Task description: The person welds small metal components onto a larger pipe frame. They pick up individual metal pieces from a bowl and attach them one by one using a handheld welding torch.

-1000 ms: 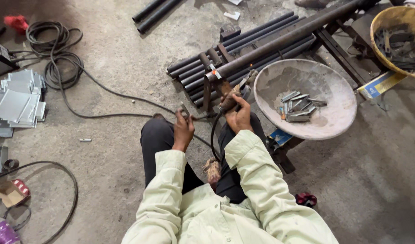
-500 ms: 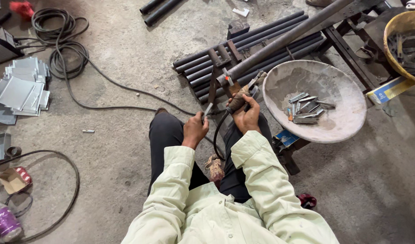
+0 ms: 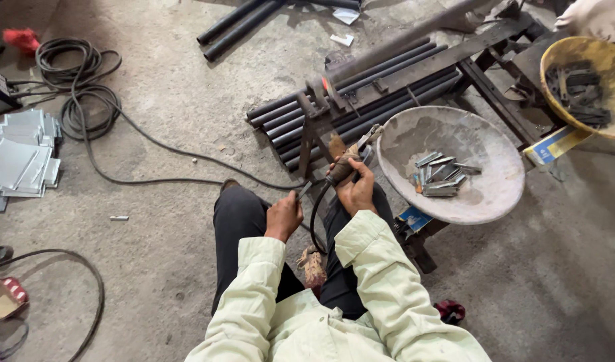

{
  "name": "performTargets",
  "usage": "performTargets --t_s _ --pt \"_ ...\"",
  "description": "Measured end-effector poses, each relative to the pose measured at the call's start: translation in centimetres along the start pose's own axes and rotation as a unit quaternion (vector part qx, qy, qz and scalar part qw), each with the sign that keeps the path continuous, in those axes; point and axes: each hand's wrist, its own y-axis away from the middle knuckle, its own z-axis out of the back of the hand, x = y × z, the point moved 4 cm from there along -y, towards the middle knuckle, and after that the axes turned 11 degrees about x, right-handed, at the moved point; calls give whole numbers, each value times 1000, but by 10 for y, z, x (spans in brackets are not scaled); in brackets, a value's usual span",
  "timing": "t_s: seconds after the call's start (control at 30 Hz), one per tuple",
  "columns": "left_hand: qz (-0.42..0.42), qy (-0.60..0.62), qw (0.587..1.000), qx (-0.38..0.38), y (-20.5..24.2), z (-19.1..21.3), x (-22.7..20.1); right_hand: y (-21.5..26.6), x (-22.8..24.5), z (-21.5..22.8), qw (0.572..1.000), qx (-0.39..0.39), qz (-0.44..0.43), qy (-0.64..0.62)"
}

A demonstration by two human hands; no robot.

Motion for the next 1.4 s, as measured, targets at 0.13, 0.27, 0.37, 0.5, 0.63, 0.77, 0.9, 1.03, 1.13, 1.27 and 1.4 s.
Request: performTargets --t_s 0.13,0.27,0.37,0.5,0.63,0.77,0.9,1.03,1.13,1.27,1.4 --pt "-16 31 998 -43 -4 8 -4 -3 -2 -4 1000 14 -14 -22" --pt "-35 50 996 -61 -3 6 -1 13 1 -11 1000 2 -9 6" --pt "-19 50 997 -46 -7 2 1 8 3 -21 1000 -3 -10 8" --pt "-24 45 998 -45 -8 -1 2 10 3 -21 1000 5 -14 13" --pt "-21 39 998 -38 -9 -2 2 11 2 -21 1000 13 -17 14" --pt "-20 37 998 -37 -9 -2 2 9 3 -21 1000 10 -10 28" --pt "-20 30 999 -37 -9 -2 2 9 2 -17 999 9 -7 46" --pt "-11 27 999 -28 -11 -4 3 7 1 -13 998 -4 -14 57" --pt "-2 31 999 -28 -12 -3 4 6 0 -10 997 -15 -19 68" --pt "7 25 999 -26 -12 -5 6 0 -3 0 998 -10 -17 62" --pt "13 10 1000 -19 -16 -9 9 -3 -8 6 999 11 -14 46"
